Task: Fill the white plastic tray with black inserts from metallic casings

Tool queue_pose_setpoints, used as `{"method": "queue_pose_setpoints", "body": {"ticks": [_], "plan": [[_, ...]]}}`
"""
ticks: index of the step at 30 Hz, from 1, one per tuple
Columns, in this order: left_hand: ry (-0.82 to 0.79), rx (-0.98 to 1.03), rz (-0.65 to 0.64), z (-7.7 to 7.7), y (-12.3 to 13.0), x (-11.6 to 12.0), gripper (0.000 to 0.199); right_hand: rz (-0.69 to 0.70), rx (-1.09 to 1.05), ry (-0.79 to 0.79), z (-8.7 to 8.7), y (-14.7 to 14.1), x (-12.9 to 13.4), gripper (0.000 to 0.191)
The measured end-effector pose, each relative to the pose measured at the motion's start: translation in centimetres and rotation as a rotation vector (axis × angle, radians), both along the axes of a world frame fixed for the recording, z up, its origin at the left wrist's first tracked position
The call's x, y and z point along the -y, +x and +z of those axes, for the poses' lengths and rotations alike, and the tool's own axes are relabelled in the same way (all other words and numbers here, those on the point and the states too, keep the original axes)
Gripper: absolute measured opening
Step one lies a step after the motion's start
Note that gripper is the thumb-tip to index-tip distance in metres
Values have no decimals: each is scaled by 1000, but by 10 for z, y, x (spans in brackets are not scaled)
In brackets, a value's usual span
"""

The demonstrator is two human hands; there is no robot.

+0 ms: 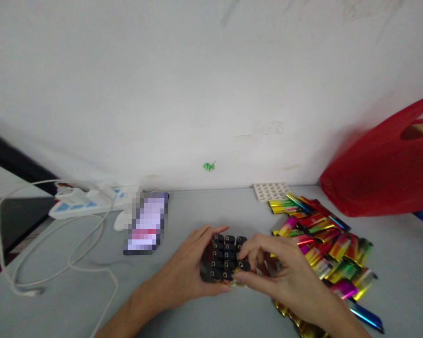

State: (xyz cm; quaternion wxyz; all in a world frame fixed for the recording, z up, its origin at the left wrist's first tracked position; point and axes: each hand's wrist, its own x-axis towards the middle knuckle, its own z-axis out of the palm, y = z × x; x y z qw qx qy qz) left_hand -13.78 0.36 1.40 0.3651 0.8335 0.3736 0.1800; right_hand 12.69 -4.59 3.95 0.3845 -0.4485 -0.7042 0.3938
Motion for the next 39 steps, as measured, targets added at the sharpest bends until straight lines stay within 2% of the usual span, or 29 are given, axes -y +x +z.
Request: {"method": "queue_pose_setpoints", "body": {"ticks": [3,8,12,19,21,23,26,29,31,34,39], "plan": [[3,11,1,0,1,0,107,-13,-8,-8,-1,1,1,14],[14,20,1,-2,-1,0,108,-6,-27,-51,-2,1,3,29],[-1,3,11,-2,-2,0,108,0,-40,-84,-2,2,4,34],[1,14,8,-2,-1,0,108,4,-14,-70,1,1,1,12],[0,10,6,-2,-1,-1,108,-26,-12,-42,2,0,1,17],[0,3,12,-2,-1,0,109,-127,15,8,2,0,-1,19],[-6,2,20,0,0,0,109,-440,217,104,-2,3,-6,22],[-10,-2,24,2,0,1,107,-776,639,109,-4,9,-13,22],[-9,-10,30,2,1,1,106,-916,921,45,-3,13,-16,29],[-9,-17,27,2,0,1,109,-981,1163,-27,-1,18,-18,40],[-8,-3,19,1,0,0,107,-901,1227,6,-6,21,-19,35]]}}
